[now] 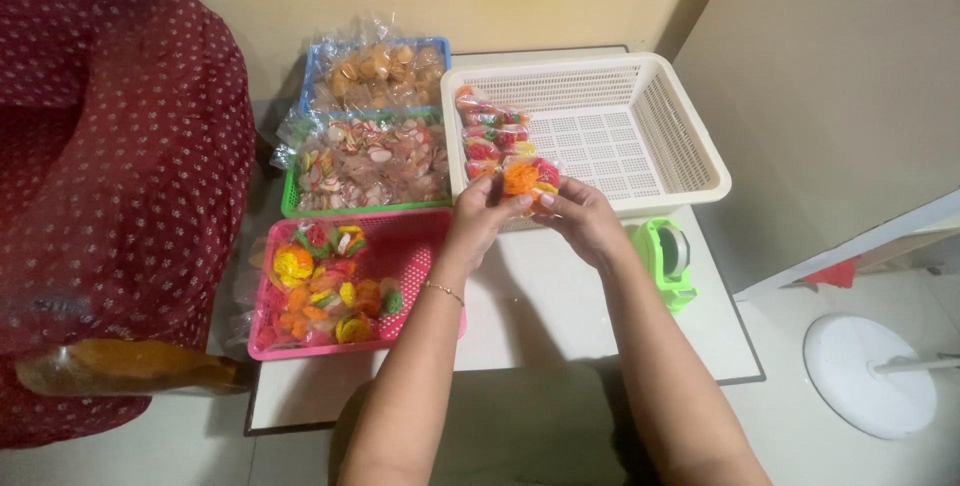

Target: Sorting small candies from trays into individual plastic bags and sealing them using a manual bag sealer.

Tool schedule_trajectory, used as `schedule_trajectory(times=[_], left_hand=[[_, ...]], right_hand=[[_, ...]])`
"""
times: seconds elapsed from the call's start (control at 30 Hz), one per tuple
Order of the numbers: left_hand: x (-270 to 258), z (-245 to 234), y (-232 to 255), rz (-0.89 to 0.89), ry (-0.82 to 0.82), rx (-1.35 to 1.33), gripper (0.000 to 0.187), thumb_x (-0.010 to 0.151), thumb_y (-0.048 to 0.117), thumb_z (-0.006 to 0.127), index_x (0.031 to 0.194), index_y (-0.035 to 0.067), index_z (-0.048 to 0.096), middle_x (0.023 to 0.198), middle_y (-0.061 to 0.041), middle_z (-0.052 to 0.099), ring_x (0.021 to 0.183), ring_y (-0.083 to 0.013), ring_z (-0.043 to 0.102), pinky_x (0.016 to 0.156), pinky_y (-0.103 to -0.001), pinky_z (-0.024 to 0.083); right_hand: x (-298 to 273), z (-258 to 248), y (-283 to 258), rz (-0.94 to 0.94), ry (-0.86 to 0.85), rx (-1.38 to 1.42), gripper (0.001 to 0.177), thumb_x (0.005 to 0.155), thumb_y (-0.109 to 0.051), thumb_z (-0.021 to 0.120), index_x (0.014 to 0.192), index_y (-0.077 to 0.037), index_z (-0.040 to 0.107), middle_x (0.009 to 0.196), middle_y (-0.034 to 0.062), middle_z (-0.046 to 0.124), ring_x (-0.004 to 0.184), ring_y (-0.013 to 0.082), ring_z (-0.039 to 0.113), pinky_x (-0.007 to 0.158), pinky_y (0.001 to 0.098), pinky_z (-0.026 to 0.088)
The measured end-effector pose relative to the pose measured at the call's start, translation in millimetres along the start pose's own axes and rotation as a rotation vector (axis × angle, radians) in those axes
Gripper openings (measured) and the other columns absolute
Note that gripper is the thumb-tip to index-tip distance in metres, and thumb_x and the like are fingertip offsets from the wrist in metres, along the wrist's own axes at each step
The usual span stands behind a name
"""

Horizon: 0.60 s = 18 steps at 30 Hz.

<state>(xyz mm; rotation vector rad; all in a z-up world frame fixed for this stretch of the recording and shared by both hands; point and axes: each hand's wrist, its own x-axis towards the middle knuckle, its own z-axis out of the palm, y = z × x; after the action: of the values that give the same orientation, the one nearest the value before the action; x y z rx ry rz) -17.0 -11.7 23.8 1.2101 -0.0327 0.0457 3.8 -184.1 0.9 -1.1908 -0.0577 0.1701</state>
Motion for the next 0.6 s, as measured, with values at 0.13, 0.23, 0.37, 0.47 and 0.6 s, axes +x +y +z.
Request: schedule_trajectory(times=[0.13, 0.23, 0.37, 0.47, 0.6], left_hand=[[4.9, -4.4, -6.5, 0.02, -0.007, 0.033, 0.044, 0.071, 0.023, 0.095, 0.106, 0.005, 0.075, 0.094, -0.001, 0.071, 0.087, -0.0065, 0.065, 0.074, -0.024, 0.058], [7.0, -3.9, -11.8, 0.032, 0.003, 0.055, 0.046, 0.073, 0.022, 0.094, 0.109, 0.003, 0.075, 0.098, -0.003, 0.07, 0.089, -0.0088, 0.065, 0.075, -0.025, 0.061], [12.6, -5.7, -26.1, 0.07, 0.034, 0.098, 0.05, 0.072, 0.02, 0.094, 0.114, 0.001, 0.074, 0.102, -0.009, 0.071, 0.092, -0.0142, 0.069, 0.076, -0.028, 0.062], [18.6, -11.5, -47.3, 0.08, 0.037, 0.194, 0.059, 0.071, 0.02, 0.095, 0.121, 0.001, 0.071, 0.109, -0.015, 0.07, 0.099, -0.0216, 0.071, 0.08, -0.032, 0.062], [27.7, -15.4, -72.3, 0.024, 0.052, 0.584, 0.06, 0.07, 0.036, 0.091, 0.124, 0.019, 0.073, 0.108, 0.002, 0.076, 0.092, -0.0124, 0.068, 0.079, -0.025, 0.056]], right_hand=[[-1.8, -3.7, -1.6, -0.007, -0.027, -0.019, 0.045, 0.085, -0.013, 0.079, 0.123, 0.005, 0.064, 0.111, 0.0213, 0.067, 0.1, 0.0332, 0.071, 0.091, 0.0464, 0.06], [-0.8, -4.8, -1.6, -0.003, -0.008, -0.043, 0.045, 0.084, -0.011, 0.081, 0.124, 0.003, 0.065, 0.11, 0.0192, 0.067, 0.1, 0.0316, 0.071, 0.09, 0.0421, 0.059], [-11.4, 7.4, -19.8, -0.067, 0.052, -0.28, 0.051, 0.081, -0.011, 0.085, 0.128, -0.002, 0.066, 0.104, 0.0126, 0.068, 0.097, 0.0226, 0.069, 0.086, 0.0355, 0.059], [-11.5, -1.4, -20.3, -0.079, 0.085, -0.44, 0.054, 0.079, -0.008, 0.086, 0.128, -0.005, 0.066, 0.1, 0.0099, 0.069, 0.095, 0.0201, 0.067, 0.083, 0.0326, 0.058], [-3.6, -25.5, -13.3, -0.014, 0.131, -0.763, 0.042, 0.08, -0.015, 0.086, 0.121, -0.012, 0.074, 0.1, 0.0109, 0.076, 0.085, 0.0175, 0.066, 0.072, 0.0302, 0.056]])
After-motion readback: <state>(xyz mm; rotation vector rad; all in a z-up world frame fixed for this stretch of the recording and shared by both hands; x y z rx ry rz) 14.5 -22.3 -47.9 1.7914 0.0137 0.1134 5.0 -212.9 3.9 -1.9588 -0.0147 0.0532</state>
